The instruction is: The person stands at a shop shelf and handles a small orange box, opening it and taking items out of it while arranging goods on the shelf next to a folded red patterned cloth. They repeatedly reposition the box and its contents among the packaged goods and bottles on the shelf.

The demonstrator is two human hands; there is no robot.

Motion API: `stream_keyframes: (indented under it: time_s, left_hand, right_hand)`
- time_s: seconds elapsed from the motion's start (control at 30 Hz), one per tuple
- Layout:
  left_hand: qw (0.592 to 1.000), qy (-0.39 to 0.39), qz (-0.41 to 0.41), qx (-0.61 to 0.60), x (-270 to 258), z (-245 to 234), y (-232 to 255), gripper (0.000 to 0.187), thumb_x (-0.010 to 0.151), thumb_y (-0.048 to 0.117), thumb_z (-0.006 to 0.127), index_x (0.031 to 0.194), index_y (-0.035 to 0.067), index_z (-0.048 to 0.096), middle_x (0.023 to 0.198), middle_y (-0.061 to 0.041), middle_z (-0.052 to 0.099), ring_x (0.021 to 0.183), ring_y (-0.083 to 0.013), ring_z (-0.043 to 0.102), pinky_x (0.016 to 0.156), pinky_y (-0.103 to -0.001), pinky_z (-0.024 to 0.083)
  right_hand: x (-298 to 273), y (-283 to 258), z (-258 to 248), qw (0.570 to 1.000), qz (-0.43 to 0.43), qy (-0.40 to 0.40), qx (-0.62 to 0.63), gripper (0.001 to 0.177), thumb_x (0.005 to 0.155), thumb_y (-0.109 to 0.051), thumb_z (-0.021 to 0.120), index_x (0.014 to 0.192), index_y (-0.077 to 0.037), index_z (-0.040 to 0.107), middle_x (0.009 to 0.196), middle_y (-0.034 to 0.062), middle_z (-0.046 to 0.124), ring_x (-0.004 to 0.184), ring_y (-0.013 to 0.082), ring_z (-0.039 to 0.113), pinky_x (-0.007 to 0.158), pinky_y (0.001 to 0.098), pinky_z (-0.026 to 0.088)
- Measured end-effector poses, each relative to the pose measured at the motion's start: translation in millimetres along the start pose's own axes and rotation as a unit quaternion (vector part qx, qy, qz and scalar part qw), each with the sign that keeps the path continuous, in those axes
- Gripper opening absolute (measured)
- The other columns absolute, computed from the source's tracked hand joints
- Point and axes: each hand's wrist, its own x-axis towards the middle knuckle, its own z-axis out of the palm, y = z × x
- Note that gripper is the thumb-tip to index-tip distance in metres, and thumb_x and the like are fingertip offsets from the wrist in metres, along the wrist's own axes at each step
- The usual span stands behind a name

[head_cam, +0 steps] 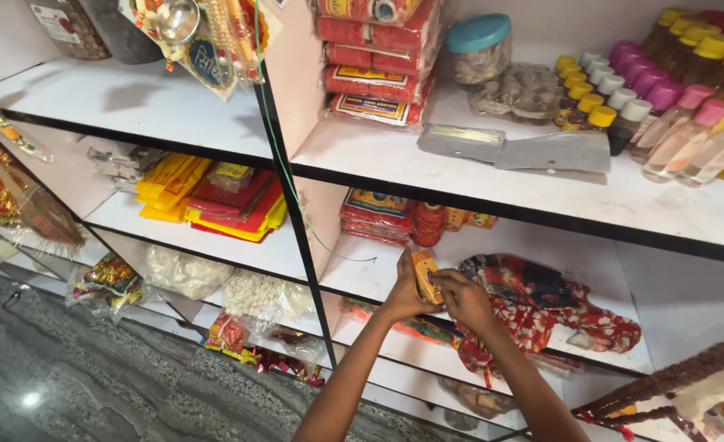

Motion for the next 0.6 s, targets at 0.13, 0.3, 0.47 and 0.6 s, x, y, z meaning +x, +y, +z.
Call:
stream_keyframes:
  time_s: [0.13, 0.3, 0.47, 0.6]
  left_hand:
    - [0.999, -0.006, -0.041, 0.006, -4, -3, 10, 0.164, 0.047, 0.029, 0.097, 0.16, -0.002, -0.017, 0.166, -0.026, 0.009, 0.15, -0.0403, 0.034, 0.12, -0.038, 0.039]
    - [0.999, 0.019, -0.027, -0.005, -10, -4, 19, 0.159, 0.048, 0.025, 0.096, 0.164, 0.0, -0.01, 0.166, -0.025, 0.015, 0.151, -0.0391, 0.033, 0.122, -0.038, 0.038]
    - [0.998, 0.033, -0.036, 0.033, -9, 1, 17, 0.157, 0.049, 0.024, 0.097, 0.164, 0.001, -0.007, 0.167, -0.024, 0.014, 0.154, -0.0401, 0.026, 0.124, -0.04, 0.033]
    - [0.998, 0.017, -0.05, 0.023, -6, -1, 18, 0.157, 0.05, 0.025, 0.097, 0.164, 0.003, -0.008, 0.168, -0.023, 0.013, 0.154, -0.0393, 0.025, 0.124, -0.04, 0.032]
  right_hand:
    - [-10, 7, -6, 0.999, -0.006, -0.009, 0.045, 0.033, 0.088, -0.001, 0.063, 0.115, -0.014, 0.077, 0.124, 0.003, 0.073, 0.089, 0.0251, 0.077, 0.077, 0.0359, 0.062]
    - [-14, 18, 0, 0.996, -0.023, 0.024, 0.085, 0.034, 0.088, 0.0, 0.062, 0.117, -0.011, 0.076, 0.12, 0.0072, 0.073, 0.092, 0.0261, 0.076, 0.078, 0.0361, 0.061]
    - [-13, 14, -1, 0.992, 0.027, 0.029, 0.116, 0.025, 0.092, -0.005, 0.063, 0.115, -0.008, 0.073, 0.117, 0.0083, 0.074, 0.092, 0.0251, 0.076, 0.076, 0.0358, 0.06]
    - [-16, 17, 0, 0.993, 0.008, 0.033, 0.112, 0.02, 0.093, -0.007, 0.065, 0.11, -0.007, 0.075, 0.117, 0.0076, 0.075, 0.091, 0.0239, 0.077, 0.075, 0.0343, 0.061]
